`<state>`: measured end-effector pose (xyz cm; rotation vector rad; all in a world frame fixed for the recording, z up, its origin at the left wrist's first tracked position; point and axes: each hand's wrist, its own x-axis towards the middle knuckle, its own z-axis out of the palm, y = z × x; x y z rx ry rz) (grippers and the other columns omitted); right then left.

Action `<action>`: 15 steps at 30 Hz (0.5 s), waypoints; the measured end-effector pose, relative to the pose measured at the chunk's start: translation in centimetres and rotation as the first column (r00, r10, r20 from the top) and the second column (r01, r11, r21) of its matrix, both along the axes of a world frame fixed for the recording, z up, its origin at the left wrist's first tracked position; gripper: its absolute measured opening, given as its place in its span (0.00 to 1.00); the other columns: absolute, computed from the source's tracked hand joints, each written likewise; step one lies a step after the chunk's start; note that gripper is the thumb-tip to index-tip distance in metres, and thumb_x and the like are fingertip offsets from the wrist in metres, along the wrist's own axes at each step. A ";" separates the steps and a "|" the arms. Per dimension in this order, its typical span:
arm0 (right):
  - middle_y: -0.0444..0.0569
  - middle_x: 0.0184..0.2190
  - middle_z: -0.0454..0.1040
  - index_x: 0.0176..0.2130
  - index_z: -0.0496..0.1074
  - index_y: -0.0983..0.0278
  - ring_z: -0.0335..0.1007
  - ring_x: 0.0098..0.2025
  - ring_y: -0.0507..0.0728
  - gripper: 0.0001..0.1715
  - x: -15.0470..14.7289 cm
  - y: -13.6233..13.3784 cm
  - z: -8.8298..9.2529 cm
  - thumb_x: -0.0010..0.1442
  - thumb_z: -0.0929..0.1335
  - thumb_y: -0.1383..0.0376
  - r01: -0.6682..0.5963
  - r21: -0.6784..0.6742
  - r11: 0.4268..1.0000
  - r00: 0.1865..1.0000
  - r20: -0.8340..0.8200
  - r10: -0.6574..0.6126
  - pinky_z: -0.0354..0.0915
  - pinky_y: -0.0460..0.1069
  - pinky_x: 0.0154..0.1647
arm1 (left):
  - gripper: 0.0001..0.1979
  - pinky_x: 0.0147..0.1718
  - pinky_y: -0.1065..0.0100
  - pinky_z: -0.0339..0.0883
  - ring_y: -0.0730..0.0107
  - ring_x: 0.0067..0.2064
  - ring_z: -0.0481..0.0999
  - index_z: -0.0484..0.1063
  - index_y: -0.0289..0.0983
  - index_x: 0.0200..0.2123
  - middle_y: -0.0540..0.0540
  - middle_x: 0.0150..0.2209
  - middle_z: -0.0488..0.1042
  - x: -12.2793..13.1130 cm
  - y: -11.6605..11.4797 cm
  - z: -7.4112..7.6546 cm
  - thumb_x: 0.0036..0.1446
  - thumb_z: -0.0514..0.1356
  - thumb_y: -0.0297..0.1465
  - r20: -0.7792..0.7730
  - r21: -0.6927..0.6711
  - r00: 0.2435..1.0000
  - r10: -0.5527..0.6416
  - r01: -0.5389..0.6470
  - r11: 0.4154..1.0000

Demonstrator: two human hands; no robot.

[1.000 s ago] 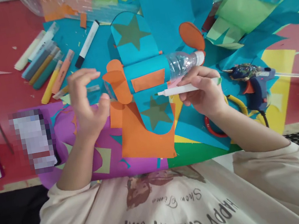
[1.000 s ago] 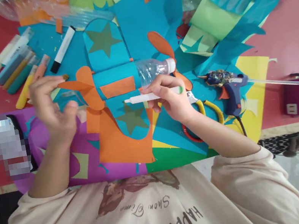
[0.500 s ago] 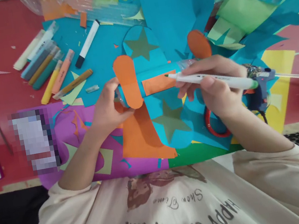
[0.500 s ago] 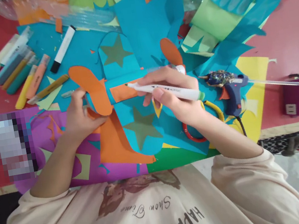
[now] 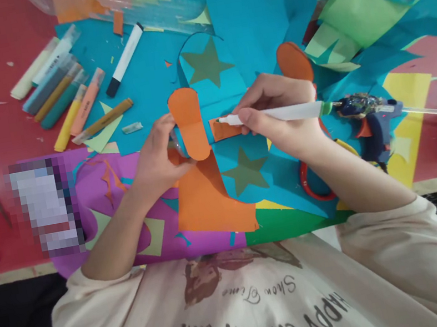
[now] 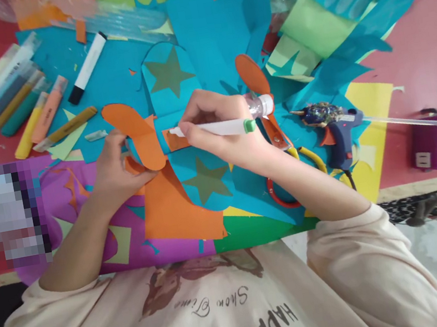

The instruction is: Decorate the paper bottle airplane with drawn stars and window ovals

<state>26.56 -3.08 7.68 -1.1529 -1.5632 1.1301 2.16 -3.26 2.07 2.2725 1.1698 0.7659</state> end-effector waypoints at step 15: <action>0.42 0.20 0.71 0.28 0.72 0.63 0.62 0.22 0.48 0.20 0.2 0.1 -1.1 0.64 0.68 0.52 -0.086 0.204 0.975 0.980 0.192 0.046 0.58 0.47 0.22 | 0.29 0.54 0.56 0.73 0.53 0.62 0.71 0.56 0.42 0.61 0.37 0.59 0.70 -0.3 0.4 -0.4 0.64 0.59 0.49 -0.006 0.102 0.998 -0.063 0.063 0.993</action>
